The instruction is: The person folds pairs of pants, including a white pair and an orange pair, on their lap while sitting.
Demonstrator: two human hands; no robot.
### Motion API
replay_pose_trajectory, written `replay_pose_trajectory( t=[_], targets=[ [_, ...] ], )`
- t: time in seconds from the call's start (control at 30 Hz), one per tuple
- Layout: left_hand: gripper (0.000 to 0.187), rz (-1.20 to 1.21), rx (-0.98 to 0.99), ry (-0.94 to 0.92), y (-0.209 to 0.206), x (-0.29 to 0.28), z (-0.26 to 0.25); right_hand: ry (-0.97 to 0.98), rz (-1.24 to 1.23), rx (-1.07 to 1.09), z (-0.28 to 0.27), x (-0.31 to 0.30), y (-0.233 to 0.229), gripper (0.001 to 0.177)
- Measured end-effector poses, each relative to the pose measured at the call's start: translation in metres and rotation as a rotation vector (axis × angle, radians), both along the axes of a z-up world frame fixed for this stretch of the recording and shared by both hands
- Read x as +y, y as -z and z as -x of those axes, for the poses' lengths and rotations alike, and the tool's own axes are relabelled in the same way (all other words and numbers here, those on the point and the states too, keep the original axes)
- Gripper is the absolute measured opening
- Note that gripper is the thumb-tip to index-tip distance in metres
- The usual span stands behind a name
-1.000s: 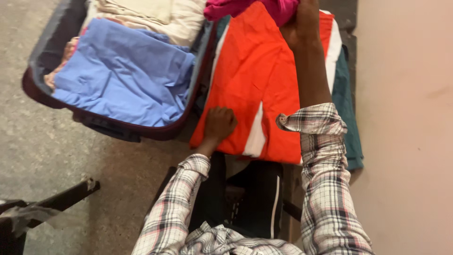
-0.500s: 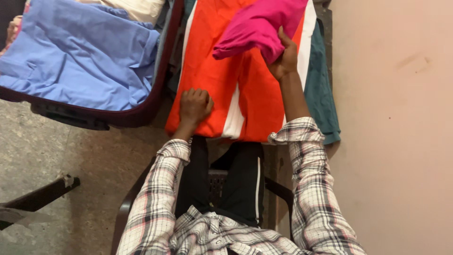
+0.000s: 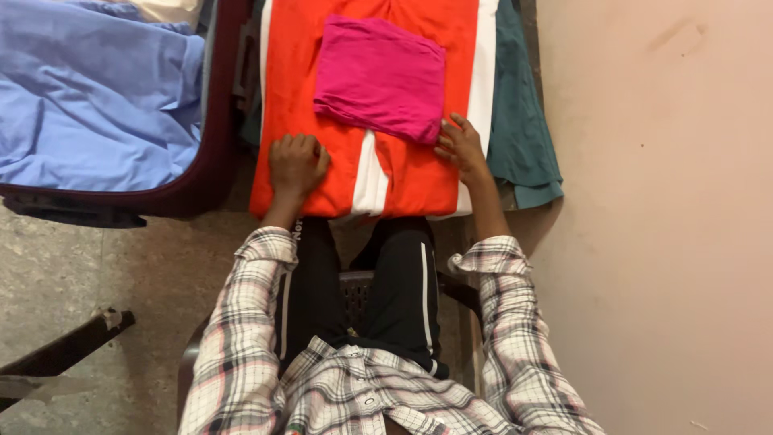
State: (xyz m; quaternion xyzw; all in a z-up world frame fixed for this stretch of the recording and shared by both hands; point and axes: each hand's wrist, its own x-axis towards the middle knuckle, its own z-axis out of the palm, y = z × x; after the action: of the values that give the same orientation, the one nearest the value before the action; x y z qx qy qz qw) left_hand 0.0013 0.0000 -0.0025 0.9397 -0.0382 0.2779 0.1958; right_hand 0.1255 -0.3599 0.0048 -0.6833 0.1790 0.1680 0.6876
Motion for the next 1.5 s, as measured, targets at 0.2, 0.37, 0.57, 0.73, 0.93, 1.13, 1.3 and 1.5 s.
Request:
replay_pose_trajectory(
  t=[0.2, 0.37, 0.57, 0.73, 0.93, 1.13, 1.3, 1.5],
  targets=[
    [0.024, 0.011, 0.026, -0.026, 0.0, -0.001, 0.0, -0.024, -0.038, -0.162, 0.034, 0.006, 0.018, 0.07],
    [0.038, 0.259, 0.189, -0.26, -0.003, -0.017, -0.029, -0.035, -0.285, -0.146, 0.039, -0.008, 0.025, 0.071],
    [0.062, 0.328, 0.253, -0.442, -0.004, -0.021, -0.103, -0.058, -0.581, -0.114, 0.04, -0.021, 0.019, 0.081],
    [0.062, 0.386, 0.519, -0.422, 0.004, -0.014, -0.142, -0.04, -0.612, -0.094, 0.038, -0.018, 0.005, 0.084],
    [0.043, 0.644, 0.362, -0.323, 0.006, -0.019, -0.156, -0.046, -0.38, -0.178, 0.04, -0.01, -0.014, 0.08],
    [0.025, 0.772, 0.057, -0.063, -0.056, -0.064, -0.146, -0.112, -0.196, -0.318, 0.046, -0.009, -0.033, 0.077],
    [0.017, 0.672, -0.03, 0.208, -0.112, -0.136, -0.125, -0.076, -0.355, -0.369, 0.048, -0.019, -0.055, 0.077],
    [0.037, 0.46, 0.203, 0.766, -0.136, -0.206, -0.095, 0.148, -0.511, -0.428, 0.036, -0.044, -0.032, 0.061]
  ],
)
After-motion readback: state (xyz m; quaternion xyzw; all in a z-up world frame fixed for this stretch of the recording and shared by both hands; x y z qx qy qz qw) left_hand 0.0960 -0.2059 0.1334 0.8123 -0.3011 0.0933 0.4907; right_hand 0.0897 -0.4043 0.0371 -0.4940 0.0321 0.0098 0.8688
